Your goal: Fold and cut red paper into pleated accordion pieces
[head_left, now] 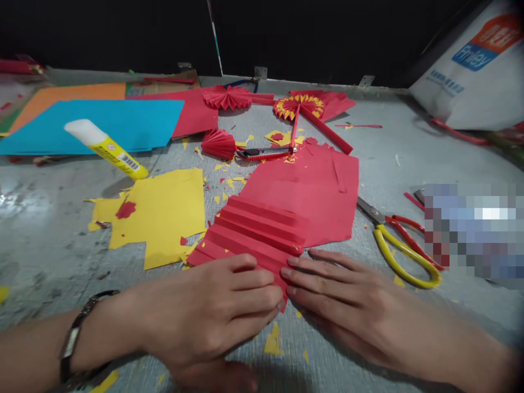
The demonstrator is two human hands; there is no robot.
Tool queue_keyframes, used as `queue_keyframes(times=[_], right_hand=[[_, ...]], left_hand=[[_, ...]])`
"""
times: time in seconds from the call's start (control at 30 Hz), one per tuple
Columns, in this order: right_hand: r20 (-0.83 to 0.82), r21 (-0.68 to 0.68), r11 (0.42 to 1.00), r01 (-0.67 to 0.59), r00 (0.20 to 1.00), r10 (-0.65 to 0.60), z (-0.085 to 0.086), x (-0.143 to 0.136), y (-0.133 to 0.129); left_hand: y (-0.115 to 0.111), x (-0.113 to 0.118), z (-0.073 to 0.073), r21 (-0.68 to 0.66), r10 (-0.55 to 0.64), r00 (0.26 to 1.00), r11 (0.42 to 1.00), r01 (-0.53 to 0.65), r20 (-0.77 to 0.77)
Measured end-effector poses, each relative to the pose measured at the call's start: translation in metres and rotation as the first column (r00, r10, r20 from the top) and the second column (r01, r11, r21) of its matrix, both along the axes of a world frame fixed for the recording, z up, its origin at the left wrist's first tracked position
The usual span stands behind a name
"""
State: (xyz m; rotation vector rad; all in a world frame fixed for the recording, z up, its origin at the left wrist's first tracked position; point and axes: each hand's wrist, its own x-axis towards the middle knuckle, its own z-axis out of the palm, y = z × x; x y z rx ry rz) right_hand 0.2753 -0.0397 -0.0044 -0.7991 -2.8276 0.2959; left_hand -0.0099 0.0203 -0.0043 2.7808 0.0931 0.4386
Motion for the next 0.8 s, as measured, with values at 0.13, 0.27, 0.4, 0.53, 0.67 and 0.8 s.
queue_keyframes(times=[0.13,0.27,0.4,0.53,0.67,0.8], right_hand=[[-0.017,-0.002,1.000,0.003,1.000,-0.003,0.001,-0.001,0.000],[-0.006,-0.007,1.000,0.001,1.000,-0.001,0.002,-0.002,0.000],[-0.021,-0.006,1.000,0.012,1.000,-0.012,0.002,-0.002,0.000],[-0.082,-0.040,0.998,0.046,0.995,-0.050,0.000,-0.002,0.000],[-0.161,-0.057,0.995,0.088,0.982,-0.096,-0.006,-0.001,-0.002],[-0.197,-0.052,0.991,0.122,0.972,-0.130,-0.011,-0.001,-0.004]], left_hand=[[0.000,-0.001,-0.002,-0.042,-0.078,0.997,0.996,0.078,0.012],[-0.001,-0.002,-0.003,-0.044,-0.071,0.997,0.997,0.071,0.004],[-0.003,-0.002,-0.003,-0.052,-0.066,0.998,0.997,0.065,-0.016],[-0.002,-0.001,-0.004,-0.006,-0.085,0.996,0.996,0.085,0.007],[-0.004,-0.001,-0.003,-0.009,-0.056,0.998,0.998,0.055,-0.009],[-0.013,-0.001,0.002,-0.030,0.034,0.996,0.999,-0.037,-0.086]])
